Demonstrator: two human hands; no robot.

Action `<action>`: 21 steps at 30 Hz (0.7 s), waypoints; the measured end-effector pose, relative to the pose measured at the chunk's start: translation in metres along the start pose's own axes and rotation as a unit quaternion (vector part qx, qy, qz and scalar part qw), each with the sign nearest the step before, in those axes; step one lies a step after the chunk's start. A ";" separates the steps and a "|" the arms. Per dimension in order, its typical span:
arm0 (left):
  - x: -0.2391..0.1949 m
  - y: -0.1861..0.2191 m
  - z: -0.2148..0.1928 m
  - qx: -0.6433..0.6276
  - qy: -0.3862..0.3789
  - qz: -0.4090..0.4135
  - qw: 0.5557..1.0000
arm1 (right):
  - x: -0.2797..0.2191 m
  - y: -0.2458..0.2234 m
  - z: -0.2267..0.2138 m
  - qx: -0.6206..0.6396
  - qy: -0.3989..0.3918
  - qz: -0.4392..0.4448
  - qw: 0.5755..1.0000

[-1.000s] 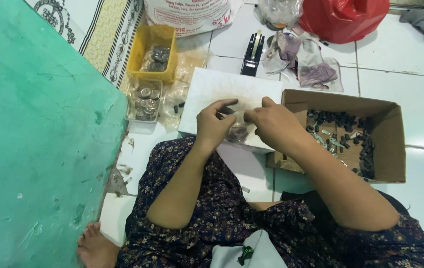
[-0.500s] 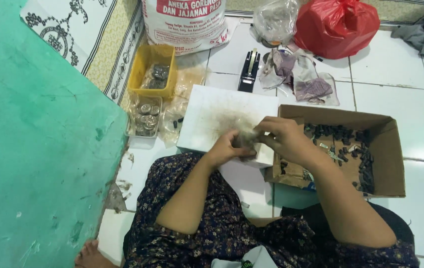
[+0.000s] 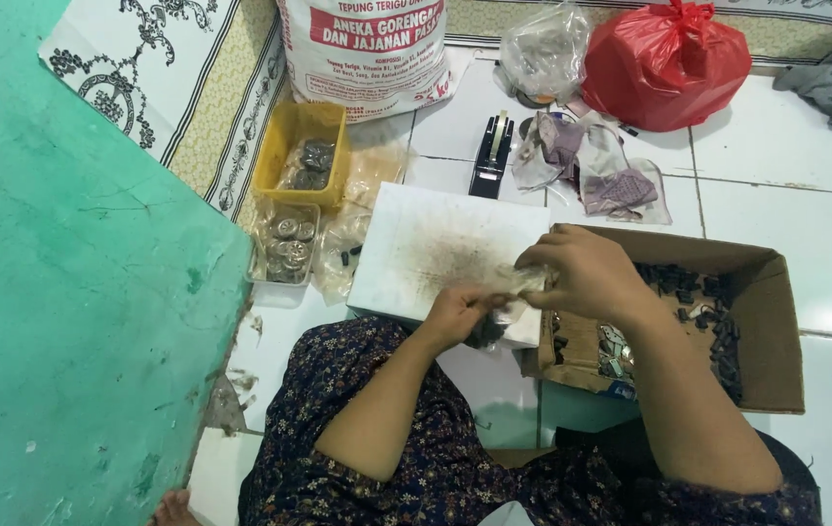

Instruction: The person is sorting and cleaning small metal glass railing components, inspecting each piece before placing it into a plastic bag.

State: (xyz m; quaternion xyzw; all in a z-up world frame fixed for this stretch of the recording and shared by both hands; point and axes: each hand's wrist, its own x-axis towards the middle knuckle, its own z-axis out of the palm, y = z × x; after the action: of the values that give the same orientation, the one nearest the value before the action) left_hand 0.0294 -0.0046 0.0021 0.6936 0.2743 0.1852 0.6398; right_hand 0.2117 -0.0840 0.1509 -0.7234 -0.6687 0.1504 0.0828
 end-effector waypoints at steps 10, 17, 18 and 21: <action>0.006 -0.004 -0.003 0.028 -0.024 0.006 0.999 | 0.024 0.002 0.026 0.044 0.123 -0.128 0.983; 0.008 0.004 -0.004 -0.025 -0.036 -0.024 0.999 | 0.034 0.023 0.044 0.231 0.161 0.057 0.958; 0.004 0.010 -0.004 -0.044 -0.045 -0.038 0.997 | 0.037 0.030 0.047 0.268 0.119 0.073 0.953; 0.004 -0.003 -0.012 -0.054 -0.056 -0.094 0.993 | 0.033 0.032 0.006 0.157 -0.044 0.061 0.985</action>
State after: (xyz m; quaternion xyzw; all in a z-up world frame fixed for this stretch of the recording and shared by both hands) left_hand 0.0247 0.0070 0.0004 0.6388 0.2916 0.0998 0.7049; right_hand 0.2422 -0.0546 0.1314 -0.7336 -0.5942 0.2902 0.1565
